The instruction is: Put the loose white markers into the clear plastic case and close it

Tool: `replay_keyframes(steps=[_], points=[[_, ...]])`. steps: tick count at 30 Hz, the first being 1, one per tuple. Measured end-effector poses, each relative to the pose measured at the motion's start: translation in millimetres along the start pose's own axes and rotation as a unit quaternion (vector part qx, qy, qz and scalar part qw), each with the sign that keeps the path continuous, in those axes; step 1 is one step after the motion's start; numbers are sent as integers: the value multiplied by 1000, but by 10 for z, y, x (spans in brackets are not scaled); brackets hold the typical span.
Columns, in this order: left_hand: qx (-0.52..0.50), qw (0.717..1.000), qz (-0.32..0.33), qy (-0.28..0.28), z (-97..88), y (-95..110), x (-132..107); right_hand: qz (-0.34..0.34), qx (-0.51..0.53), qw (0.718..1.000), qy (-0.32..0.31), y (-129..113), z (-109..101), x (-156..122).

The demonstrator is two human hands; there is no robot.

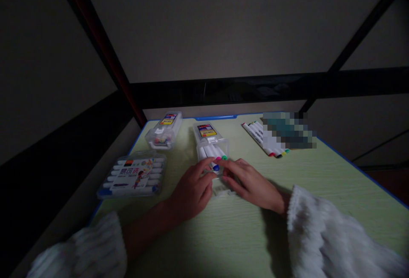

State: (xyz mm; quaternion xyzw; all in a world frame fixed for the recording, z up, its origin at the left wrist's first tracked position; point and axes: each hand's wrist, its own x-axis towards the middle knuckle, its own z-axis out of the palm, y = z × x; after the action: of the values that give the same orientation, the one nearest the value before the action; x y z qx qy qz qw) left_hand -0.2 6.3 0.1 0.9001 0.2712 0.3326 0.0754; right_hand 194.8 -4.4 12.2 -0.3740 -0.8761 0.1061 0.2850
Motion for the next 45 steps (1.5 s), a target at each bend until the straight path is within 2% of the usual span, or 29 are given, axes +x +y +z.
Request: replay_keyframes(steps=[14,45], points=[[-6,1000,-4,-22,0,-9,-3,3,8,1000,-6,-5,-5,4],[6,1000,6,-15,4,-8,-2,8,7,1000,-10,-7,-5,4]])
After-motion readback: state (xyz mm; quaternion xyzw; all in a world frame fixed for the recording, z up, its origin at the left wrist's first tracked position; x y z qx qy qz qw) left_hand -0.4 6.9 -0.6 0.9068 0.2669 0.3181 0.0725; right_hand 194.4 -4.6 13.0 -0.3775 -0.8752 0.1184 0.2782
